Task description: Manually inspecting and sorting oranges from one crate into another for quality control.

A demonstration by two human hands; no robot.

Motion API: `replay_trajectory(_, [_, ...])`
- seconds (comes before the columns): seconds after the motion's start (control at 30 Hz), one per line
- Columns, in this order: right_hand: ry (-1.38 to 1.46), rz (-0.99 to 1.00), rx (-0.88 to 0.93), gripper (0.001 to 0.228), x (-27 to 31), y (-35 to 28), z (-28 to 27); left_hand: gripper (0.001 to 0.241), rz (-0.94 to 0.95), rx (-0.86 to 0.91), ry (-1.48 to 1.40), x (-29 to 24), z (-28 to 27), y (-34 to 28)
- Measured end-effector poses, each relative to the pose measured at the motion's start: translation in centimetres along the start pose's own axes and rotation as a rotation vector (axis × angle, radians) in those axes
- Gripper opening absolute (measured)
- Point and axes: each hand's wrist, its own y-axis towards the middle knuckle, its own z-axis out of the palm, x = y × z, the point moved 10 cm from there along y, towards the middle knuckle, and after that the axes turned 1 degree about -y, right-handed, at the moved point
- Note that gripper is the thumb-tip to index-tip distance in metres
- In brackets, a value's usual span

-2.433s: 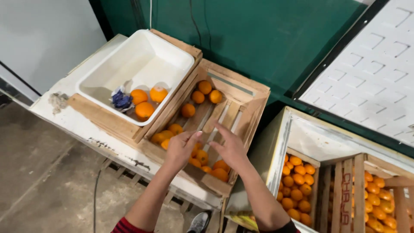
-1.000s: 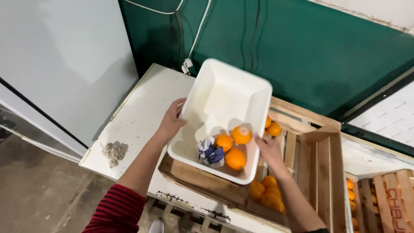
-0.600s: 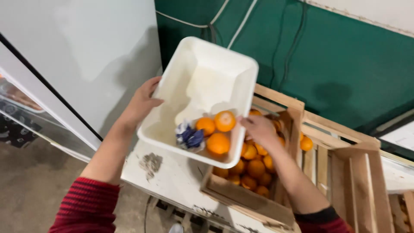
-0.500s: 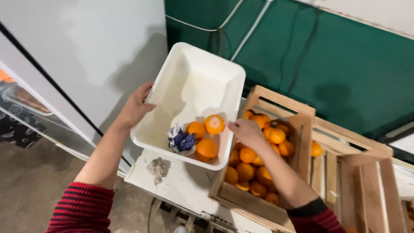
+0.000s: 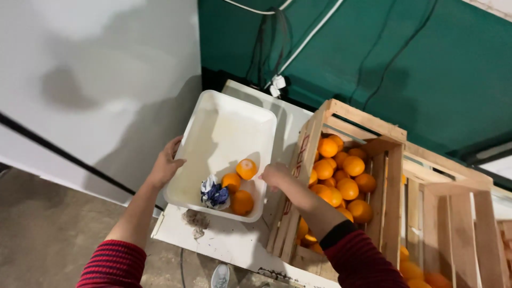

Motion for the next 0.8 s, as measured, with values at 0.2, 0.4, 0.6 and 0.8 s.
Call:
replay_trajectory(0.2, [-0.108,-0.202,-0.408,0.044,2.0,-8.2,-7.2,0.079,0.079,0.067,0.13,0.8,1.5,1.6])
replay_trajectory(0.4, [0.255,-0.209,-0.973,0.035,-7.8,-29.6,-15.9,0.088,0.155,-0.038,0.723,-9.4,8.2,2.4])
replay_trajectory(0.6, [0.292,0.334,-1.065,0.027,-29.7,-44.3,-7.9,0.071,0.564,0.118,0.666,-23.7,28.8,-3.8])
replay_trajectory(0.8, [0.173,0.283,-0.925,0.029,-40.2,-47.7,3.8,0.061,0.732,0.374,0.628,-27.7,49.3,-14.6])
